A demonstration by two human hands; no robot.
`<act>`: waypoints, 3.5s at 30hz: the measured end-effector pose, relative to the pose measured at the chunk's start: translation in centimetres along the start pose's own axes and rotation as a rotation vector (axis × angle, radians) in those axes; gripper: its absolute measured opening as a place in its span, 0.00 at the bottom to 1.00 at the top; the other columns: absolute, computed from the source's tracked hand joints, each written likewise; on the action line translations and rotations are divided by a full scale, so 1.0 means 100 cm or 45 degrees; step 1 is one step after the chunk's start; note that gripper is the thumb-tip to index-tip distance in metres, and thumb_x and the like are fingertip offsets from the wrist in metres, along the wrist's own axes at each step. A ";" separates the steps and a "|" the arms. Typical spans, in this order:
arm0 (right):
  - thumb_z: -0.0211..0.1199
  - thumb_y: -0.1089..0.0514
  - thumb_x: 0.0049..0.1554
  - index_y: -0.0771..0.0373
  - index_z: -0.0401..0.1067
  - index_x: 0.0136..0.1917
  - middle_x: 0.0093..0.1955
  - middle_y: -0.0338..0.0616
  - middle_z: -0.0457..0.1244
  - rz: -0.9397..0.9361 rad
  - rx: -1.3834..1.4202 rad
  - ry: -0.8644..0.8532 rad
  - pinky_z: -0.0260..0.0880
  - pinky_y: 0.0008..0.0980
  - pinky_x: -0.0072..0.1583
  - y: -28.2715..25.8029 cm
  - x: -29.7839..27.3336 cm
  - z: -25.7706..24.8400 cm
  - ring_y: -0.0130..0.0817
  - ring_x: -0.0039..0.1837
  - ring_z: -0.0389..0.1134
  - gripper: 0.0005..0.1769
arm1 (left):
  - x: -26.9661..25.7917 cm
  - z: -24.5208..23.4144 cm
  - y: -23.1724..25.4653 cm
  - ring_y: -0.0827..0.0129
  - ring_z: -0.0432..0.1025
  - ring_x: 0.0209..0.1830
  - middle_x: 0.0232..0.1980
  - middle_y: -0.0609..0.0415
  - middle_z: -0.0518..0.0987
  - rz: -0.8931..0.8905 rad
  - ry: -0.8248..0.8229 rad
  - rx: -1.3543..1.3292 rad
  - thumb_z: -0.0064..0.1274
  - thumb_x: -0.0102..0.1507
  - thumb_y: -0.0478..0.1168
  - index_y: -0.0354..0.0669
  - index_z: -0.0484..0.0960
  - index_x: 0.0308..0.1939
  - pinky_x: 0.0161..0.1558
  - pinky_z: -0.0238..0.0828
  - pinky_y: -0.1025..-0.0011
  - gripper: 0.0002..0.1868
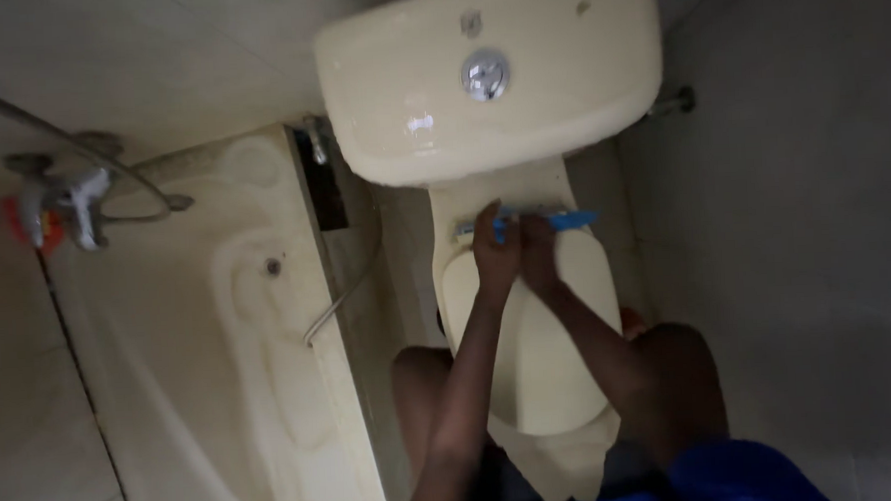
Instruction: Cleaning and scrubbing the surfaces of a toilet using a sponge and a cloth.
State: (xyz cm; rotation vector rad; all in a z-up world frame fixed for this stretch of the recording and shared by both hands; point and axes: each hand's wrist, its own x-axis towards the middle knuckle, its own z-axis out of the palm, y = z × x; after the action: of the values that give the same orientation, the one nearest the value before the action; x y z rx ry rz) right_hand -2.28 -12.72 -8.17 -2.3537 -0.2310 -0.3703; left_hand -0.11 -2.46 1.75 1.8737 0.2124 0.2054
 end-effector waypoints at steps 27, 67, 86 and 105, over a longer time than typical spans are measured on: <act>0.52 0.75 0.51 0.70 0.72 0.51 0.55 0.54 0.62 0.555 0.262 0.257 0.65 0.41 0.61 -0.263 0.009 -0.223 0.51 0.59 0.63 0.15 | -0.079 -0.115 0.190 0.68 0.70 0.59 0.60 0.51 0.76 -0.772 -0.623 -0.670 0.41 0.72 0.53 0.37 0.68 0.71 0.61 0.67 0.69 0.30; 0.56 0.64 0.63 0.65 0.70 0.62 0.65 0.54 0.60 0.291 0.253 0.716 0.59 0.46 0.73 -0.506 -0.247 -0.396 0.50 0.70 0.60 0.14 | -0.345 -0.259 0.304 0.77 0.70 0.32 0.35 0.59 0.78 -0.493 -0.870 -0.742 0.46 0.71 0.44 0.35 0.80 0.45 0.35 0.69 0.75 0.14; 0.60 0.44 0.66 0.62 0.62 0.73 0.68 0.45 0.60 0.952 0.648 1.497 0.62 0.35 0.70 -0.553 -0.429 -0.454 0.31 0.69 0.61 0.30 | -0.537 -0.240 0.370 0.68 0.77 0.47 0.49 0.52 0.82 -1.030 -1.574 -0.716 0.41 0.72 0.48 0.35 0.79 0.55 0.50 0.75 0.67 0.20; 0.64 0.53 0.63 0.63 0.66 0.68 0.49 0.35 0.63 1.182 0.533 1.975 0.65 0.22 0.47 -0.599 -0.589 -0.522 0.18 0.44 0.60 0.24 | -0.732 -0.211 0.358 0.69 0.75 0.47 0.48 0.54 0.81 -1.046 -2.059 -0.518 0.39 0.73 0.50 0.40 0.78 0.55 0.51 0.74 0.67 0.19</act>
State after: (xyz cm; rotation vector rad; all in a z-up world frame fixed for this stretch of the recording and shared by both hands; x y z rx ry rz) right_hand -84.26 -9.51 47.12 -1.0209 1.2830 -1.2956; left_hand -74.61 -12.06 39.65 0.9499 -0.1939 -1.6268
